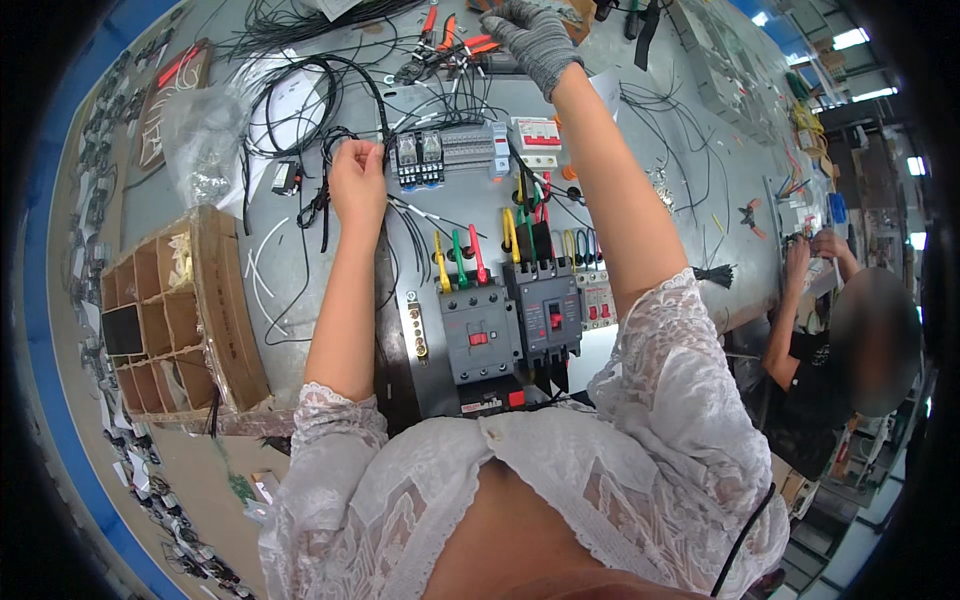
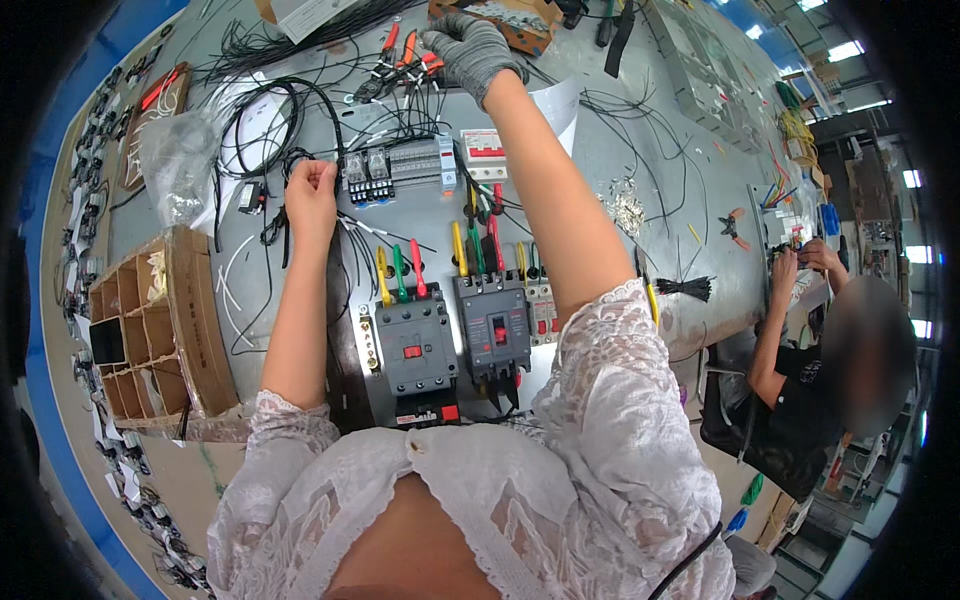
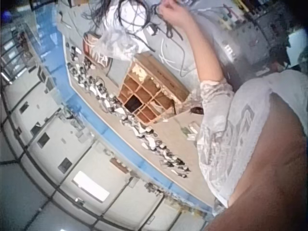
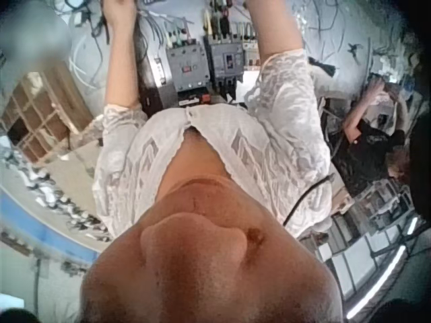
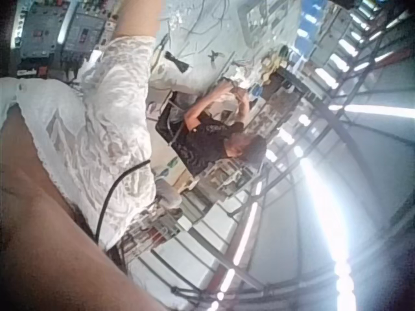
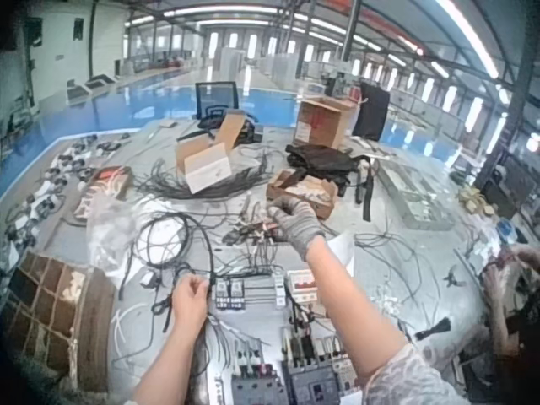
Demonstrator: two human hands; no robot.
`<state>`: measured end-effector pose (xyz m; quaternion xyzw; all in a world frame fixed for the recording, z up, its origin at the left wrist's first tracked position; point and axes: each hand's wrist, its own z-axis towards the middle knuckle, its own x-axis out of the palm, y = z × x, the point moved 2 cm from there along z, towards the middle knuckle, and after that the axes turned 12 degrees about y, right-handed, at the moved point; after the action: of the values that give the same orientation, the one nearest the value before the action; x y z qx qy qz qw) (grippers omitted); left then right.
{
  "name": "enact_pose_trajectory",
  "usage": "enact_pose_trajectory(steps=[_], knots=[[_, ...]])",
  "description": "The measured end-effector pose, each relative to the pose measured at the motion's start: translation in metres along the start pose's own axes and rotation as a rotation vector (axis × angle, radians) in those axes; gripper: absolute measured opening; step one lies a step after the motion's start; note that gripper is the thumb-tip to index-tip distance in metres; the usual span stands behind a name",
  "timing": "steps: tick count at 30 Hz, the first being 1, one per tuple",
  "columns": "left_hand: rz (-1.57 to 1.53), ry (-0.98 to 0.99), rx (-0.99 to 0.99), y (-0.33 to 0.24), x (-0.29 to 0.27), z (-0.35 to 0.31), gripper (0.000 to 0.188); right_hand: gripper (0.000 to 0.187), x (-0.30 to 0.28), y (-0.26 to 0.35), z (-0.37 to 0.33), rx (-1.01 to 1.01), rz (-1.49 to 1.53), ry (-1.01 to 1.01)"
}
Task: The person organizes and connects black wires to an electrical control panel on a workbench. They use pliers to strip wire ends and tie zip ties to bundle the wires. The person repeatedly handles individual wires, secures them with zip ties, and adjusts connections on the panel.
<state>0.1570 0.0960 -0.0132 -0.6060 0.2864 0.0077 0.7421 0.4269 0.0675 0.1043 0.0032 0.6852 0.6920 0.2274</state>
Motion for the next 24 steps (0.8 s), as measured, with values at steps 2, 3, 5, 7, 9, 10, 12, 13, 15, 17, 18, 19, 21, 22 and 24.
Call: enact_pose_trajectory(steps=[2,3,5,7,9,10,12,13,15,17,18,19,21,22,24], knots=[[-0.071,-0.008,0.030,0.003,0.004,0.000,0.011,0.026,0.000,-0.011,0.000,0.009,0.050,0.016],[-0.107,-0.014,0.044,0.004,0.005,0.001,0.010,0.026,-0.001,-0.014,0.000,-0.026,-0.089,0.022],[-0.161,-0.023,0.054,0.009,0.005,0.000,0.010,0.027,0.014,-0.006,-0.001,-0.103,-0.351,0.053],[-0.202,-0.023,0.088,0.007,0.006,0.000,0.009,0.030,0.032,0.007,-0.008,-0.102,-0.480,0.200],[-0.208,-0.024,0.066,0.005,0.007,0.000,0.010,0.031,0.050,0.012,-0.006,-0.134,-0.607,0.382],[-0.203,-0.031,0.056,0.007,0.007,0.000,0.010,0.027,0.064,0.021,-0.008,-0.129,-0.695,0.430],[-0.220,-0.038,0.056,0.008,0.007,0.000,0.011,0.026,0.088,0.031,-0.006,-0.108,-0.852,0.590],[-0.230,-0.042,0.058,0.011,0.007,0.001,0.011,0.026,0.102,0.033,-0.004,-0.098,-0.933,0.670],[-0.197,-0.013,0.060,0.010,0.007,0.001,0.008,0.027,0.124,0.019,0.004,-0.017,-1.053,0.795],[-0.141,-0.019,0.033,0.000,0.004,-0.002,0.008,0.029,0.145,0.005,0.012,0.102,-1.235,0.905],[-0.161,-0.018,0.039,0.001,0.005,-0.002,0.009,0.030,0.147,0.000,0.017,0.109,-1.213,0.916],[-0.184,-0.018,0.043,0.003,0.006,-0.001,0.009,0.030,0.147,-0.001,0.017,0.118,-1.193,0.930],[-0.198,-0.018,0.046,0.007,0.005,0.001,0.009,0.032,0.148,-0.003,0.022,0.125,-1.154,0.975],[-0.190,-0.013,0.046,0.008,0.005,0.002,0.009,0.031,0.148,0.001,0.021,0.084,-1.140,0.991],[-0.170,-0.016,0.044,0.008,0.005,0.002,0.009,0.030,0.148,0.009,0.018,0.022,-1.113,1.025]])
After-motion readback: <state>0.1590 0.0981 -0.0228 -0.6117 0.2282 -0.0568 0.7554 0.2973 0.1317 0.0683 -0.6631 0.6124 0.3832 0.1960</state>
